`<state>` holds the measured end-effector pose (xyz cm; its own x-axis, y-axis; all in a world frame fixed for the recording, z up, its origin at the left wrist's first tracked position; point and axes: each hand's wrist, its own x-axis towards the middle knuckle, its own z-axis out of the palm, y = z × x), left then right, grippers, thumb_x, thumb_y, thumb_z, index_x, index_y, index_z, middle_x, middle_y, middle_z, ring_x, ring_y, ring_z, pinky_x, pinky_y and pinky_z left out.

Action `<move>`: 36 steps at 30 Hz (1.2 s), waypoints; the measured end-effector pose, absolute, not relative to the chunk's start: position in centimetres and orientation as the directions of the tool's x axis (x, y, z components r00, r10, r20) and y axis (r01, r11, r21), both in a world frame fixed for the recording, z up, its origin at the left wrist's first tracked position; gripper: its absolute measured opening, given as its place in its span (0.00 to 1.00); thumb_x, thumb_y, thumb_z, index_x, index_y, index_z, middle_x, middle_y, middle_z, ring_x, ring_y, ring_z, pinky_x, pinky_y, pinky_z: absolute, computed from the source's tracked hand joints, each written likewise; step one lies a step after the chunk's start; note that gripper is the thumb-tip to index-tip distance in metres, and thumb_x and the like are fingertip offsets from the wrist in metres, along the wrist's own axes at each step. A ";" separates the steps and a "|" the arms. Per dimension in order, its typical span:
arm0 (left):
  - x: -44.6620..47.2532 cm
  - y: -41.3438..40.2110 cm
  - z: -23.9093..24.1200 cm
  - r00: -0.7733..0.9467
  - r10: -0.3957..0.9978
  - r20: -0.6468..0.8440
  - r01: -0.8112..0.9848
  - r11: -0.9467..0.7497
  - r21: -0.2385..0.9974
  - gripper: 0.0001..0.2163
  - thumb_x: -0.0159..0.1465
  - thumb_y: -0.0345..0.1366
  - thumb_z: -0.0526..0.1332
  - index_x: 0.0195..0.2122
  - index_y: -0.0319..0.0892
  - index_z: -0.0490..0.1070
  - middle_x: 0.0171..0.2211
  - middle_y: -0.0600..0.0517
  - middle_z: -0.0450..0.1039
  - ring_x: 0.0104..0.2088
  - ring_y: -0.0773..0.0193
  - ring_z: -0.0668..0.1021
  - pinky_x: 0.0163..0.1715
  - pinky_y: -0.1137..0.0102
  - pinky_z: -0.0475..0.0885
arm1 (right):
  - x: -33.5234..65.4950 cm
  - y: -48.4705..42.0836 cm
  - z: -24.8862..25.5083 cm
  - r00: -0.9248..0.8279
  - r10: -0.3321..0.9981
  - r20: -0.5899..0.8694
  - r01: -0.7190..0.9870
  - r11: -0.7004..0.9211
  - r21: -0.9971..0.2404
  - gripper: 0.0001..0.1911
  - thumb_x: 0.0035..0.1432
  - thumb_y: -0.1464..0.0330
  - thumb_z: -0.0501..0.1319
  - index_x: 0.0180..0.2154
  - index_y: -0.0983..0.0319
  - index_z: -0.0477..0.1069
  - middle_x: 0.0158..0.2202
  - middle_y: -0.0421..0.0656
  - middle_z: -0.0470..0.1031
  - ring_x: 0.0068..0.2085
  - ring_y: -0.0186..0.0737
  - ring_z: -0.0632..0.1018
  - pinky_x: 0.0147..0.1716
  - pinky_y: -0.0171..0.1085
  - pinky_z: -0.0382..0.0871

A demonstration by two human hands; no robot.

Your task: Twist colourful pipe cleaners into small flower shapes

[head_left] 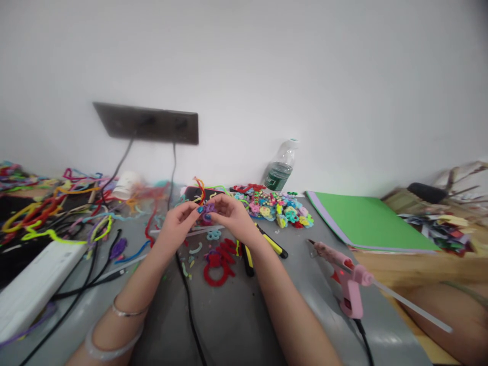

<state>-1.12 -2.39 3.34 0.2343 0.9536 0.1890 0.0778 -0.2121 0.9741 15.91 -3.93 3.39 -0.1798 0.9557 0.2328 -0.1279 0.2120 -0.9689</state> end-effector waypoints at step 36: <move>-0.4 -2.9 3.9 0.224 0.974 -0.039 -0.261 0.098 0.960 0.14 0.46 0.43 0.74 0.27 0.41 0.76 0.22 0.56 0.68 0.21 0.72 0.64 0.21 0.75 0.58 | 15.9 -4.1 3.3 -0.233 0.965 0.117 -0.248 0.057 -0.967 0.18 0.51 0.55 0.69 0.34 0.62 0.72 0.27 0.37 0.74 0.27 0.31 0.75 0.29 0.31 0.70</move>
